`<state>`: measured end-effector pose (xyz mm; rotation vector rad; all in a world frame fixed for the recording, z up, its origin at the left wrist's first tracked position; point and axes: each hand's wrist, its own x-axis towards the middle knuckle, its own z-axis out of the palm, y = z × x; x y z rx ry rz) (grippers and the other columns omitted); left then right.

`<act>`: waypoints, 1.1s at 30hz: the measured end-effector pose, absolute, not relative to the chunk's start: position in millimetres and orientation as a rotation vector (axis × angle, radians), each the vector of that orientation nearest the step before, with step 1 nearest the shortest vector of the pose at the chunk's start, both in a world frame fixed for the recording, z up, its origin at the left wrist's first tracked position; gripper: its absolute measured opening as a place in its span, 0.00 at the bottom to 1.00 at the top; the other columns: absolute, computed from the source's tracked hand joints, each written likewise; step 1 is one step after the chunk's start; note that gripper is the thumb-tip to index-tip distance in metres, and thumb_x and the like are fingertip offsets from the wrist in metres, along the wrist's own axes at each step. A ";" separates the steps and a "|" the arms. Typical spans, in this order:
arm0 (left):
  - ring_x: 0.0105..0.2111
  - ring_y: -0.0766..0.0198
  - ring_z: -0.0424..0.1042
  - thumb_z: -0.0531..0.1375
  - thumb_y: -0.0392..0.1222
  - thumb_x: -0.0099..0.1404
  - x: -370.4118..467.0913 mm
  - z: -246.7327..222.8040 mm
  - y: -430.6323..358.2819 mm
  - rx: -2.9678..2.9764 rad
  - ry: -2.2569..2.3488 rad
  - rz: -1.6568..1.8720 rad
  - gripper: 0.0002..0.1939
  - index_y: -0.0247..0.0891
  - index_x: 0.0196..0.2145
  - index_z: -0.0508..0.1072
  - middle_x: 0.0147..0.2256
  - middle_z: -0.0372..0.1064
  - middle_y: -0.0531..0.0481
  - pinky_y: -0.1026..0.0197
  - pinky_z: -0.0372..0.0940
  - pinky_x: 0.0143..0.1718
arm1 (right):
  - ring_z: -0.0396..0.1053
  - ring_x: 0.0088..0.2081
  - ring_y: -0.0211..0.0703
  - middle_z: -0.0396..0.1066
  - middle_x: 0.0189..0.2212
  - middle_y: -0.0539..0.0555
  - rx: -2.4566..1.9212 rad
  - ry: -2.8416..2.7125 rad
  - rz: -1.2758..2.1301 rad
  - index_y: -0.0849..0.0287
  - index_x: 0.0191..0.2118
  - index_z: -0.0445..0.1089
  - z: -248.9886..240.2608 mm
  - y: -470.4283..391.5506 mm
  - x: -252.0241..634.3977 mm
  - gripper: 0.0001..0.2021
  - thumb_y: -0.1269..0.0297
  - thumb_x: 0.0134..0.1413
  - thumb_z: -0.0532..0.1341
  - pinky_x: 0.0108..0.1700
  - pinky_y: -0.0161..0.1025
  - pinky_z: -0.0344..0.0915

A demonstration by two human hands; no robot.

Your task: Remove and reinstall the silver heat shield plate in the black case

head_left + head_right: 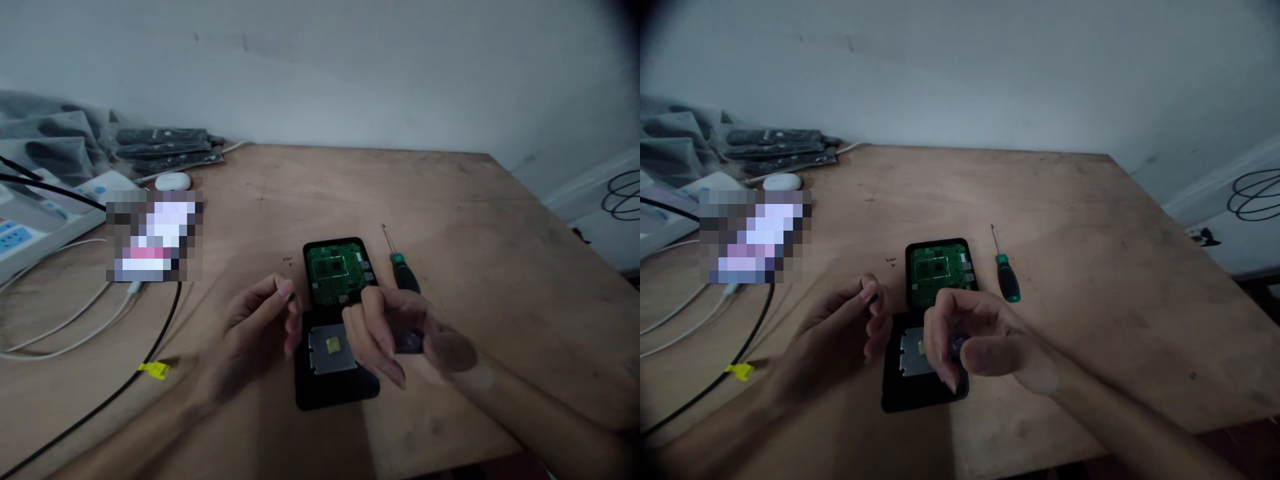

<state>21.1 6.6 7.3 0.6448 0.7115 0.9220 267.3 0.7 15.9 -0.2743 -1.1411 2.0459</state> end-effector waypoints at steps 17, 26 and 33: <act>0.23 0.69 0.72 0.63 0.49 0.79 17.3 -1.9 -0.5 0.742 0.741 0.785 0.13 0.38 0.39 0.73 0.29 0.70 0.55 0.68 0.74 0.20 | 0.65 0.28 0.41 0.70 0.27 0.52 -0.382 -1.221 1.988 0.60 0.38 0.78 21.7 -0.1 268.0 0.26 0.41 0.76 0.58 0.36 0.41 0.63; 0.24 0.69 0.71 0.64 0.51 0.78 16.1 -3.0 -5.1 0.806 0.798 0.757 0.14 0.39 0.39 0.72 0.29 0.70 0.54 0.68 0.73 0.21 | 0.65 0.28 0.40 0.71 0.27 0.48 -0.309 -1.089 2.047 0.56 0.40 0.69 17.8 0.6 264.1 0.18 0.51 0.62 0.75 0.34 0.38 0.62; 0.23 0.70 0.69 0.63 0.54 0.79 16.6 -3.4 -3.9 0.831 0.818 0.734 0.17 0.39 0.38 0.71 0.28 0.68 0.55 0.70 0.71 0.19 | 0.51 0.22 0.35 0.61 0.22 0.43 -0.360 -1.066 2.046 0.57 0.38 0.67 24.6 0.7 262.5 0.24 0.39 0.65 0.69 0.30 0.38 0.51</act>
